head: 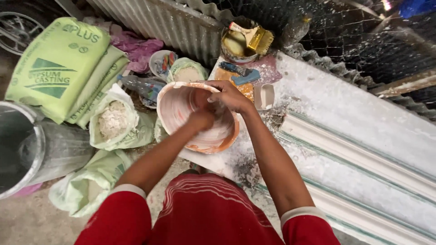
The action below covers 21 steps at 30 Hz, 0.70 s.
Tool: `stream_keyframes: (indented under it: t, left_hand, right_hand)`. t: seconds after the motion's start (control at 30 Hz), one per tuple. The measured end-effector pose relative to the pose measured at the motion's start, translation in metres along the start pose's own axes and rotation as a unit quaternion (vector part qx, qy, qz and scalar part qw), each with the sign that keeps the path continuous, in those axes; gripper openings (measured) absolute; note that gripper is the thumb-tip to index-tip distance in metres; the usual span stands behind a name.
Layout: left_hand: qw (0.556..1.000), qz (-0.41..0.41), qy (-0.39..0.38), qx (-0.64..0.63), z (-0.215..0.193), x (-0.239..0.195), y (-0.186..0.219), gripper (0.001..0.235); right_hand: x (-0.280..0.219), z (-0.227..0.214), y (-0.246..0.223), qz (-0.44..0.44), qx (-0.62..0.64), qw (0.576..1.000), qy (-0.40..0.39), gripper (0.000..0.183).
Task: Mixing gypsum powder with water in a bowl and applying the resulting paste to decorative moldings on a workbench.
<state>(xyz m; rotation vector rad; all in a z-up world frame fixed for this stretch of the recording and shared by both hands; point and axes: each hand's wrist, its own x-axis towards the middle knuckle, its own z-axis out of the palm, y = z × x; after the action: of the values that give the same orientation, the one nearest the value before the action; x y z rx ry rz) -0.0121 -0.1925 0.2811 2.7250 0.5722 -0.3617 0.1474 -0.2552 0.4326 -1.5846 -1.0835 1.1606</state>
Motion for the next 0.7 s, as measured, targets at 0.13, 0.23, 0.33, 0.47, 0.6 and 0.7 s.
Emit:
stream_keyframes:
  t: [0.13, 0.23, 0.33, 0.47, 0.6, 0.7]
  left_hand:
    - [0.958, -0.238, 0.053, -0.151, -0.017, 0.038, 0.018, 0.028]
    - [0.921, 0.059, 0.340, 0.179, 0.068, 0.051, 0.014, 0.019]
    - [0.989, -0.108, -0.025, 0.098, 0.110, 0.052, 0.014, 0.009]
    - [0.981, -0.014, -0.005, 0.195, 0.018, 0.047, 0.012, 0.012]
    - [0.981, -0.102, 0.117, 0.115, 0.021, 0.080, 0.035, 0.012]
    - [0.976, -0.084, -0.043, 0.197, 0.042, 0.009, 0.066, 0.012]
  right_hand:
    - [0.003, 0.005, 0.003, -0.016, 0.002, 1.000, -0.011, 0.053]
    - [0.004, 0.006, -0.006, -0.029, -0.031, 0.998, -0.050, 0.053]
    - [-0.008, 0.011, -0.023, -0.045, -0.027, 0.996, -0.073, 0.051]
    - [0.013, 0.008, 0.012, -0.036, -0.028, 0.998, -0.040, 0.054]
    - [0.020, 0.011, -0.003, -0.038, -0.083, 0.994, -0.055, 0.054]
    - [0.010, 0.016, -0.017, 0.005, -0.037, 0.998, -0.052, 0.056]
